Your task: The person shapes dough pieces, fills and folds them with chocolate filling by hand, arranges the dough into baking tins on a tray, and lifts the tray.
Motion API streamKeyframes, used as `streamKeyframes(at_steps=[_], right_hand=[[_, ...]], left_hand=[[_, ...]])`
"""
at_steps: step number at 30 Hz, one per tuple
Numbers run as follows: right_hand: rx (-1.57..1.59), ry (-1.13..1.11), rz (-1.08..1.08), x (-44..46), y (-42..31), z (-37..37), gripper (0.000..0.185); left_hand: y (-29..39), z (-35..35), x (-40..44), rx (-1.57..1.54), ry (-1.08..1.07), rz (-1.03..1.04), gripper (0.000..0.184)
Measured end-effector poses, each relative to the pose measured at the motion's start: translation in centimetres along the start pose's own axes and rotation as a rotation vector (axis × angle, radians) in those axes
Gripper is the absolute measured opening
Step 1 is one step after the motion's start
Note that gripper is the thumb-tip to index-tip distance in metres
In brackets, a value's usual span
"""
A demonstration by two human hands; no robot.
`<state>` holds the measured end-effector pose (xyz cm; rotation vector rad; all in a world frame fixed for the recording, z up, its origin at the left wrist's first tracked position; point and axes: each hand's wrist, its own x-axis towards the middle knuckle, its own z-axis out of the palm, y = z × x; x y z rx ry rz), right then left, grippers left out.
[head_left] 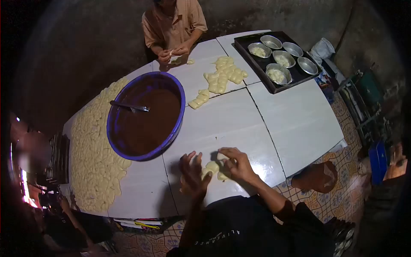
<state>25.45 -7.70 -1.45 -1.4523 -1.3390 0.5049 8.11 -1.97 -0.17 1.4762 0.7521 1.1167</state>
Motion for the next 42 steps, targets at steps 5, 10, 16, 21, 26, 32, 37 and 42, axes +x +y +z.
streamKeyframes(at_steps=[5,10,16,21,26,32,37,42], right_hand=[[-0.032,0.150,0.201,-2.0,7.4,1.9,0.050],[-0.202,-0.170,0.019,-4.8,2.6,1.7,0.039],[0.122,-0.221,0.199,-5.0,2.9,3.9,0.036],[0.590,-0.088,0.289,-1.9,-4.1,1.5,0.040],[0.343,0.001,0.169,-1.1,-3.1,3.1,0.024],[0.475,-0.211,-0.032,0.3,-3.9,3.8,0.037],[0.926,-0.491,0.209,2.1,-0.4,3.0,0.104],[0.989,-0.376,0.261,2.3,0.9,4.7,0.116]], left_hand=[[-1.6,-2.1,0.5,-0.141,0.266,-0.166,0.030],[-4.2,-4.3,-1.9,-0.073,0.171,-0.226,0.020],[-2.9,-1.6,-2.6,0.253,-0.011,-0.040,0.022],[-0.4,0.6,-2.8,0.121,0.006,-0.021,0.026],[-0.6,1.6,-2.8,0.051,0.165,-0.135,0.013],[1.0,1.0,-1.7,-1.095,-0.011,-0.573,0.023],[4.1,0.1,1.8,-1.225,-0.359,-0.568,0.128],[2.1,-6.9,14.7,-0.275,-0.024,-0.269,0.089]])
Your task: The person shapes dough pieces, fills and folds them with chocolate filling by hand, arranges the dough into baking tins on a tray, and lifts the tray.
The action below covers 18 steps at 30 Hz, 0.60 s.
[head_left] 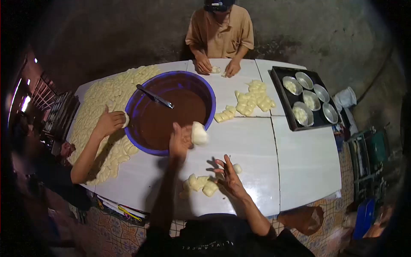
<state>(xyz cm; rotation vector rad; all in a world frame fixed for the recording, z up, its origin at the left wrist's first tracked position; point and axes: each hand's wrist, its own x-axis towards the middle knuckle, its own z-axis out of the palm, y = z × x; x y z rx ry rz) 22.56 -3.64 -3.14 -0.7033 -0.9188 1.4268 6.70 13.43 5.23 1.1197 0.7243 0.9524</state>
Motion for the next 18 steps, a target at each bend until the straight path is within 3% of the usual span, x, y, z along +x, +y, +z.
streamKeyframes(at_steps=[2,4,5,7,9,11,12,13,15,18], right_hand=[[-0.020,0.054,-0.014,0.3,0.2,0.0,0.107],[-0.027,0.097,0.015,0.5,0.4,-0.1,0.100],[-0.019,0.117,0.028,0.4,0.5,-0.2,0.097],[-0.065,0.147,0.001,0.3,1.9,-1.6,0.089],[0.065,0.215,0.015,0.4,2.1,-1.5,0.079],[0.072,0.260,0.040,0.8,1.7,-1.2,0.073],[0.077,0.278,0.049,1.0,1.8,-0.8,0.070],[0.198,0.303,0.012,1.2,2.6,-0.6,0.063],[0.409,0.313,0.076,1.5,1.9,0.0,0.052],[0.756,0.355,0.246,1.5,2.0,0.3,0.039]], left_hand=[[0.1,-2.2,4.9,0.973,0.337,0.104,0.080],[-1.0,-3.7,7.2,1.063,0.109,-0.188,0.075],[-0.6,-4.7,7.7,1.018,-0.203,-0.467,0.074],[-1.3,-4.8,7.8,1.166,-0.050,-0.263,0.068],[-3.2,-4.6,5.7,1.417,0.095,0.153,0.058],[-4.0,-3.2,3.6,1.710,0.270,0.854,0.045],[-3.5,-2.3,2.4,1.660,0.173,0.789,0.022],[-1.8,-0.4,1.3,1.156,0.069,0.211,0.021],[-3.5,-0.8,-0.5,0.954,-0.023,0.266,0.056],[-3.3,0.7,-4.2,-0.580,-0.459,-0.470,0.096]])
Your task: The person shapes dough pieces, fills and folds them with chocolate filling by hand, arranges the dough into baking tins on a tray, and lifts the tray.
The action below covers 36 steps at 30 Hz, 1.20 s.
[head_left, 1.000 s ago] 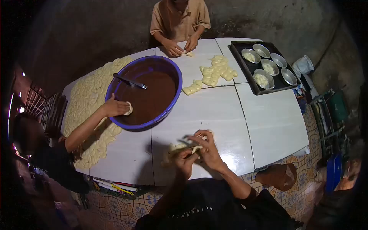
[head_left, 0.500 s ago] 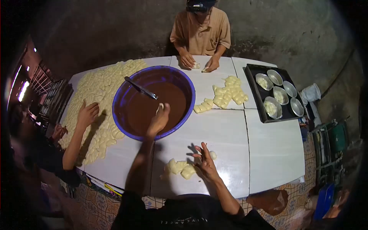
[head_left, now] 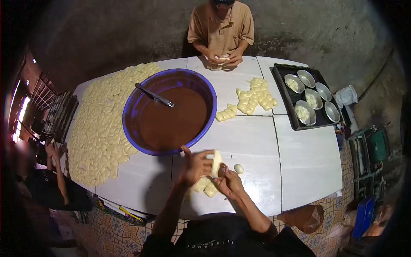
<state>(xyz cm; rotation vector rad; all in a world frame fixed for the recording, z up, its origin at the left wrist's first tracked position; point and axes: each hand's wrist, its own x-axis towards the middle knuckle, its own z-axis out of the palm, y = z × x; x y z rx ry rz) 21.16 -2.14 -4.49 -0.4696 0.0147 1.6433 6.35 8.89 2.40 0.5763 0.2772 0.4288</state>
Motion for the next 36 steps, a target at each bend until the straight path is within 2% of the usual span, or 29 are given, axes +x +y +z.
streamKeyframes(at_steps=[1,3,4,7,8,11,12,14,15,16,19,20,21,23,24,26,27,28,29,30,31,32,33,34,35,36], right_hand=[[-0.089,0.020,-0.025,0.6,0.5,-1.6,0.027],[-0.209,0.096,-0.116,0.0,0.7,-2.8,0.025],[-0.295,0.140,-0.099,-1.2,0.0,-2.3,0.024],[-1.327,0.137,-0.631,-3.7,0.5,1.0,0.034],[-1.636,0.051,-0.856,-4.0,0.3,0.7,0.038],[-1.550,-0.104,-0.886,-5.0,-0.9,0.5,0.026],[-1.345,-0.054,-0.896,-4.8,-1.0,0.3,0.022],[-0.950,0.063,-0.892,-5.1,-1.0,1.4,0.015],[-0.918,0.044,-0.864,-5.2,-1.2,1.0,0.015],[-1.016,-0.003,-0.868,-5.3,-1.6,1.4,0.017],[-1.337,-0.090,-0.795,-6.6,-1.8,2.0,0.020],[-1.447,-0.110,-0.751,-7.0,-1.8,1.7,0.020],[-1.404,-0.067,-0.688,-7.1,-2.0,1.0,0.017],[-1.304,0.117,-0.453,-7.6,-1.8,0.8,0.023],[-1.274,0.140,-0.490,-7.4,-1.5,0.6,0.027],[-1.213,0.193,-0.560,-6.9,-0.9,0.3,0.036],[-1.344,0.222,-0.541,-7.1,-1.2,0.4,0.048],[-1.086,0.121,-0.174,-6.9,-2.0,0.0,0.050],[-0.806,0.022,0.179,-6.8,-2.9,-0.1,0.053],[-0.639,-0.093,0.293,-7.6,-3.6,-0.1,0.050],[-0.852,-0.040,0.156,-7.2,-4.1,-0.4,0.047],[-1.059,0.019,0.014,-6.5,-4.4,-1.2,0.044],[-1.264,0.084,-0.129,-5.9,-4.6,-2.0,0.042],[-1.334,0.238,-0.495,-4.6,-4.8,-2.6,0.036],[-1.207,0.451,-0.526,-4.1,-5.6,-1.2,0.041],[-1.170,0.430,-0.553,-3.0,-6.2,-2.4,0.042]], left_hand=[[-2.1,0.6,-0.4,0.161,0.173,0.069,0.115],[-4.4,1.7,-0.7,0.150,0.445,0.178,0.115],[-5.2,2.1,-1.1,0.214,0.459,0.210,0.100],[-6.6,4.0,-2.2,0.314,0.625,0.086,0.071],[-7.1,5.4,-2.4,0.327,0.640,0.106,0.048],[-7.5,5.5,-3.1,1.090,0.510,0.245,0.040],[-7.7,6.1,-3.1,1.099,0.499,0.316,0.032],[-8.5,5.5,-2.9,0.752,0.448,0.263,0.027],[-9.0,5.2,-2.8,0.578,0.421,0.234,0.026],[-9.4,5.1,-2.7,0.540,0.404,0.289,0.024],[-9.3,4.9,-2.9,0.682,0.505,0.147,0.023],[-9.8,4.5,-2.8,0.605,0.554,0.134,0.021],[-10.3,4.5,-2.6,0.627,0.574,0.181,0.021],[-11.3,4.7,-2.3,0.674,0.613,0.274,0.021],[-12.0,3.1,-2.3,0.947,0.549,0.294,0.025],[-11.9,3.1,-2.3,0.931,0.453,0.393,0.029],[-11.8,3.1,-2.2,0.920,0.406,0.446,0.032],[-11.1,3.2,-2.4,0.884,0.332,0.354,0.043],[-10.9,3.7,-2.4,0.749,0.300,0.385,0.045],[-10.7,4.6,-2.8,0.616,0.269,0.410,0.046],[-10.4,5.2,-2.9,0.485,0.237,0.433,0.048],[-10.3,4.8,-3.2,0.627,0.311,0.473,0.049],[-10.6,4.5,-3.1,0.631,0.387,0.561,0.045],[-11.0,3.9,-2.8,0.779,0.492,0.585,0.042],[-11.0,3.4,-2.6,0.928,0.594,0.612,0.040],[-10.8,3.2,-2.9,0.998,0.633,0.545,0.037]])
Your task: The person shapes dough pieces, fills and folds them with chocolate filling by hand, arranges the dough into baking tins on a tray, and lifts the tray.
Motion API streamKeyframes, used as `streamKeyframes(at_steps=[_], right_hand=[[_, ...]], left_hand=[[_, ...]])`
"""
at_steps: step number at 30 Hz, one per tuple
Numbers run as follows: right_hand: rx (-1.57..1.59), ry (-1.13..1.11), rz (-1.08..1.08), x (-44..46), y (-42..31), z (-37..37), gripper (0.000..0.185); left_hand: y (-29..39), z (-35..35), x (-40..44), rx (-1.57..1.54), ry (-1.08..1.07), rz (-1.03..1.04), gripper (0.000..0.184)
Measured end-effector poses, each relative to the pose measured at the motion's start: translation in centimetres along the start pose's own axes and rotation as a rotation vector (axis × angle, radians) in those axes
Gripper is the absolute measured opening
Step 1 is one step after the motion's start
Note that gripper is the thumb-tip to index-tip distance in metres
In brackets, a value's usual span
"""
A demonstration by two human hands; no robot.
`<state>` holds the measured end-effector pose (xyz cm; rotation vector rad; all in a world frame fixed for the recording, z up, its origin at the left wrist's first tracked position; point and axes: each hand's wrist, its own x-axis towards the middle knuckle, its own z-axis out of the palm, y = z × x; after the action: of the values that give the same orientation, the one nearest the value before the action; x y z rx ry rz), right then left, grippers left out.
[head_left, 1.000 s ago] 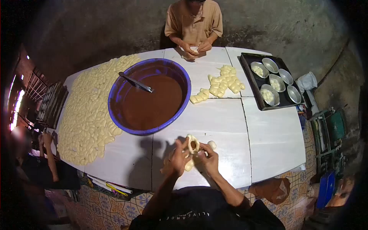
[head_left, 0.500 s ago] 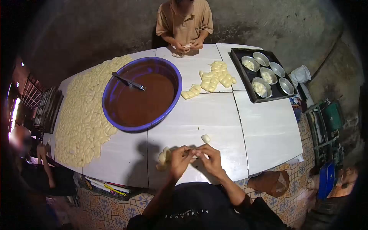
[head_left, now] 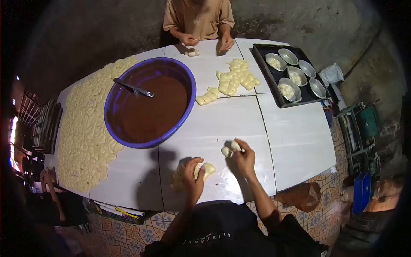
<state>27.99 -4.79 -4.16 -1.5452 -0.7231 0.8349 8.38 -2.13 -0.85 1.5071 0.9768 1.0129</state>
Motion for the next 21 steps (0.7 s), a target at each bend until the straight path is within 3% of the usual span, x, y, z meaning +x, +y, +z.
streamKeyframes(at_steps=[2,3,4,5,6,7,8,9,11,13,14,15,17,19,21], right_hand=[[0.024,-0.086,0.001,2.2,4.5,-1.0,0.044],[0.002,-0.180,0.022,2.5,6.0,-1.5,0.046],[-0.181,-0.093,-0.106,2.1,6.1,-1.5,0.047],[-0.053,0.037,-0.168,1.4,5.3,-0.9,0.047],[-0.230,0.087,-0.247,0.3,4.2,-0.8,0.045],[-0.408,0.135,-0.333,-0.8,1.8,-0.3,0.043],[-0.395,0.031,-0.355,-1.1,2.0,0.2,0.040],[-0.443,-0.180,-0.376,-1.9,3.3,1.1,0.056],[-0.583,-0.505,-0.577,-3.0,2.5,3.5,0.062],[-0.678,-0.641,-0.620,-3.4,5.2,4.5,0.069],[-0.586,-0.654,-0.490,-3.3,4.8,3.9,0.067],[-0.602,-0.549,-0.512,-3.5,4.6,3.3,0.058],[-0.528,-0.717,-0.324,-3.4,0.8,0.1,0.041],[-0.466,-0.498,-0.243,-4.8,-4.6,-2.7,0.025],[-0.194,-0.184,-0.096,-5.1,-3.1,-6.0,0.018]], left_hand=[[0.3,-0.9,0.1,0.176,-0.021,-0.078,0.031],[0.1,-1.4,0.1,0.311,-0.016,-0.018,0.030],[-0.4,-1.8,-0.5,0.447,-0.009,0.036,0.029],[-1.0,-2.2,-1.4,0.583,-0.002,0.084,0.029],[-2.6,-2.2,-2.2,0.328,0.031,-0.052,0.034],[-2.4,-1.9,-2.4,0.356,0.027,0.009,0.037],[-2.0,-1.7,-2.8,0.389,0.021,0.070,0.040],[-1.7,-1.7,-3.0,0.427,0.007,0.134,0.043],[-2.2,-1.1,-3.4,0.466,-0.195,0.044,0.059],[-4.7,-0.3,-4.0,0.672,-0.295,0.101,0.064],[-5.1,-0.3,-4.0,0.791,-0.343,0.084,0.063],[-5.4,-0.5,-4.1,0.837,-0.359,0.095,0.062],[-5.1,-1.1,-4.2,0.932,-0.399,0.105,0.062],[-4.8,-0.7,-4.2,0.991,-0.356,0.114,0.063],[-5.3,0.0,-4.2,1.030,-0.301,0.123,0.065]])
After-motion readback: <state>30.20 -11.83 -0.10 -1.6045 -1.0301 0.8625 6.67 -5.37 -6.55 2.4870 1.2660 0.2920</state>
